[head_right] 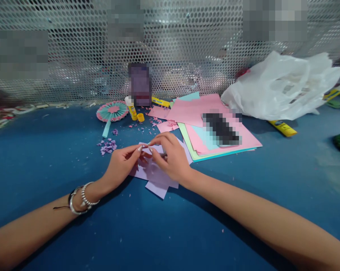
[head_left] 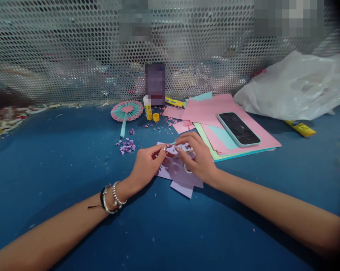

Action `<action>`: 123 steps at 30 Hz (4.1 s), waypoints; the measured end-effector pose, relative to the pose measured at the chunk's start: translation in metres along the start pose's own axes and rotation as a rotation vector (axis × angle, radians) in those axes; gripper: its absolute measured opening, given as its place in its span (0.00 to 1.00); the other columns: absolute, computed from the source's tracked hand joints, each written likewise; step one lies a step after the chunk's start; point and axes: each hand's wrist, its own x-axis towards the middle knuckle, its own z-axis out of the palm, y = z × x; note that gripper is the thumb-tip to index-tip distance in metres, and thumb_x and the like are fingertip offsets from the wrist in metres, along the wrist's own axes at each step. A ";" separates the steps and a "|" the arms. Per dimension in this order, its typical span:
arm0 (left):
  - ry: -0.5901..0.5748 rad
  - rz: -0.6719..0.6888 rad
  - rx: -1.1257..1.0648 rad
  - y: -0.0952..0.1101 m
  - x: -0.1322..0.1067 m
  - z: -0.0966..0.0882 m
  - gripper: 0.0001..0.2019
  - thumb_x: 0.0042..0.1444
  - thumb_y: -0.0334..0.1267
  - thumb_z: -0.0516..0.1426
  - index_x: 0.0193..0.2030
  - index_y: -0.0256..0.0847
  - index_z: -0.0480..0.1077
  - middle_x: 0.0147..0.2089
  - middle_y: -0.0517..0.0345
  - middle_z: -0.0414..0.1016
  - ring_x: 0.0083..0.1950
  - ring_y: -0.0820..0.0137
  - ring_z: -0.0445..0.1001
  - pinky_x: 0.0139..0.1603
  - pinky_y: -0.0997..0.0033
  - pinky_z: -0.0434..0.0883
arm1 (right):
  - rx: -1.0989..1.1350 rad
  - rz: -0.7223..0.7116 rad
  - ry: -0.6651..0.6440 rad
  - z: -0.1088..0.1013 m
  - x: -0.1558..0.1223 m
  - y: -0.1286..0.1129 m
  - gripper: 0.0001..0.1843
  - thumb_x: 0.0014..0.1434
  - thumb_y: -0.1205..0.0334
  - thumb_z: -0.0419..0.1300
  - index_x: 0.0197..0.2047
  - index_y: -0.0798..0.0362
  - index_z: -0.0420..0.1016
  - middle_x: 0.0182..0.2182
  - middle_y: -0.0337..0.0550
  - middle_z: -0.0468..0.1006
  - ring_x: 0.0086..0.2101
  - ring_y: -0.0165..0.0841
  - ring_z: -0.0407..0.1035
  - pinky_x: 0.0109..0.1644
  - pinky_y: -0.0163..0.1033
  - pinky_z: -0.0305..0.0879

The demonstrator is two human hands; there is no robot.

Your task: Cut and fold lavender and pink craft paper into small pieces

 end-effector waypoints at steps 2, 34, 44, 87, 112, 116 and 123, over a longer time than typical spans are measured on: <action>0.001 0.043 0.060 0.002 -0.002 0.001 0.15 0.60 0.39 0.49 0.47 0.38 0.73 0.30 0.55 0.78 0.26 0.74 0.73 0.25 0.78 0.67 | 0.074 0.062 0.027 0.000 0.001 0.001 0.04 0.59 0.66 0.52 0.38 0.50 0.66 0.37 0.43 0.69 0.41 0.33 0.64 0.43 0.42 0.63; 0.120 0.391 0.354 -0.004 -0.005 0.002 0.13 0.59 0.34 0.50 0.44 0.38 0.73 0.31 0.57 0.78 0.27 0.75 0.72 0.30 0.75 0.67 | 0.198 0.180 0.007 0.002 -0.002 -0.009 0.04 0.55 0.66 0.57 0.35 0.52 0.72 0.36 0.42 0.67 0.39 0.30 0.65 0.33 0.34 0.64; 0.053 0.335 0.346 -0.001 -0.004 0.001 0.12 0.59 0.35 0.50 0.42 0.39 0.75 0.29 0.59 0.78 0.25 0.75 0.71 0.29 0.75 0.66 | 0.214 0.228 -0.009 0.003 0.000 -0.008 0.02 0.55 0.63 0.58 0.33 0.52 0.72 0.35 0.41 0.67 0.37 0.29 0.65 0.32 0.34 0.63; -0.213 -0.085 -0.282 0.001 0.005 -0.004 0.15 0.60 0.41 0.50 0.35 0.36 0.75 0.25 0.54 0.77 0.20 0.78 0.68 0.22 0.79 0.67 | 0.155 0.150 -0.037 0.001 -0.001 -0.005 0.07 0.57 0.65 0.55 0.39 0.50 0.72 0.37 0.42 0.66 0.39 0.31 0.65 0.33 0.35 0.64; -0.031 -0.142 -0.425 -0.005 0.013 -0.003 0.17 0.61 0.46 0.47 0.46 0.38 0.68 0.43 0.47 0.76 0.36 0.67 0.77 0.30 0.73 0.74 | 0.036 0.127 -0.007 0.001 0.000 -0.002 0.08 0.57 0.68 0.52 0.39 0.49 0.68 0.38 0.44 0.67 0.42 0.34 0.64 0.44 0.43 0.63; 0.149 -0.025 -0.336 -0.007 0.011 -0.004 0.12 0.62 0.43 0.46 0.45 0.42 0.65 0.41 0.54 0.76 0.33 0.72 0.76 0.29 0.75 0.71 | -0.082 -0.033 -0.229 -0.001 0.000 -0.001 0.09 0.53 0.64 0.56 0.40 0.50 0.69 0.40 0.45 0.69 0.42 0.38 0.62 0.45 0.46 0.60; 0.113 -0.061 -0.285 -0.009 0.013 -0.001 0.09 0.62 0.38 0.46 0.45 0.41 0.63 0.39 0.55 0.76 0.37 0.73 0.74 0.36 0.73 0.70 | -0.188 -0.195 -0.489 0.004 -0.002 0.005 0.07 0.56 0.57 0.58 0.34 0.50 0.73 0.38 0.44 0.72 0.40 0.37 0.61 0.41 0.43 0.59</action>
